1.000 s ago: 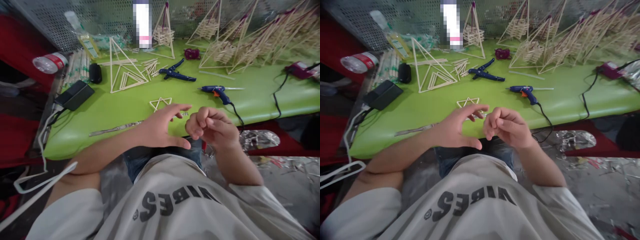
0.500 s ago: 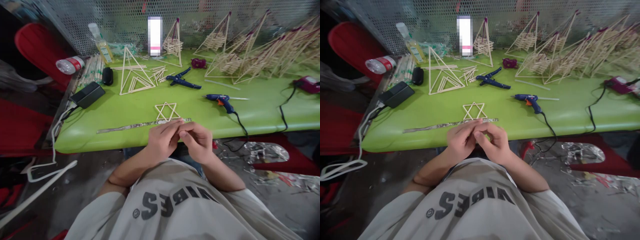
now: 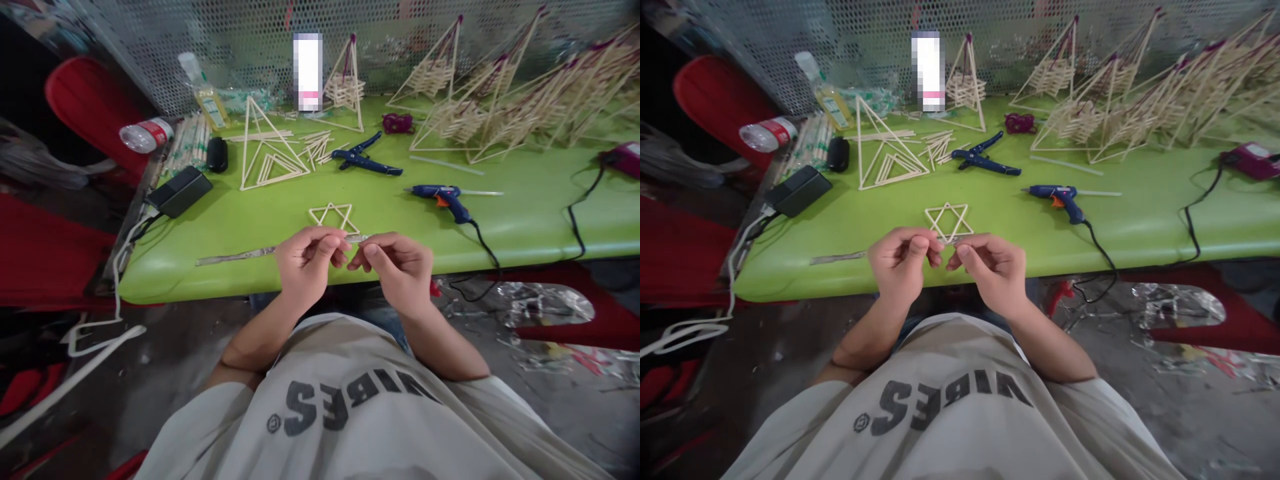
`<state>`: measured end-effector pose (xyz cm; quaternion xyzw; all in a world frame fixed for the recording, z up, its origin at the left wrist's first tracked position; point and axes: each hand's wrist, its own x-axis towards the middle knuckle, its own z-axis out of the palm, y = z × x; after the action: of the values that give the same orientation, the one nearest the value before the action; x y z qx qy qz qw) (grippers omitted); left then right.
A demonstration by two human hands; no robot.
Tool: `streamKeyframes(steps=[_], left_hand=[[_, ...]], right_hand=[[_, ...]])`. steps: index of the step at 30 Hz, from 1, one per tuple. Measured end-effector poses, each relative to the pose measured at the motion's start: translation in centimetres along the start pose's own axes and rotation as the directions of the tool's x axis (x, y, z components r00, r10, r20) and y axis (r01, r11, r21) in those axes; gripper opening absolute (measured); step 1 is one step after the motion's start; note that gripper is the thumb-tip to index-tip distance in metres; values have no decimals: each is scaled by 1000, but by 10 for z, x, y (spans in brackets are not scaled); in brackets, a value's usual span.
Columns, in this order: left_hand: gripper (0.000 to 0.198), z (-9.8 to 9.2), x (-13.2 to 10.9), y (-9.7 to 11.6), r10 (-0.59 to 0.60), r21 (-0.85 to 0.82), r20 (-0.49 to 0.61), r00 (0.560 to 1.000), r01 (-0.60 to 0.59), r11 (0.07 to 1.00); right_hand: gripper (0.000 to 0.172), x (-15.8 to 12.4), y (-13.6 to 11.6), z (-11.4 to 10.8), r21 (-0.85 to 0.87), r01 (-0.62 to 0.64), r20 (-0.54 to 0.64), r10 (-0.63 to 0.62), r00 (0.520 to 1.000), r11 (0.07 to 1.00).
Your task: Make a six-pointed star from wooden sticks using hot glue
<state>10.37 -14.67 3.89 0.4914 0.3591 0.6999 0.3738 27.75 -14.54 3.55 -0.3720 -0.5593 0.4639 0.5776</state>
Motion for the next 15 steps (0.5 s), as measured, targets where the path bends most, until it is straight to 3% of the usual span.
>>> streamKeyframes(steps=[6, 10, 12, 15], left_hand=[[53, 10, 1, -16, -180, -215, -23, 983, 171, 962], [70, 16, 2, -14, -206, -287, -46, 978, 184, 940], [76, 14, 5, -10, -188, -293, -91, 978, 154, 944], [76, 2, 13, 0, -156, -286, -185, 970, 99, 953]], right_hand=[[4, -10, 7, 3, -80, 71, 43, -68, 997, 994], [5, -16, 12, 5, -70, 69, 110, -61, 992, 995], [23, -18, 18, 4, -10, 44, 149, -42, 988, 999], [62, -18, 27, -1, 216, -89, 238, 36, 971, 972]])
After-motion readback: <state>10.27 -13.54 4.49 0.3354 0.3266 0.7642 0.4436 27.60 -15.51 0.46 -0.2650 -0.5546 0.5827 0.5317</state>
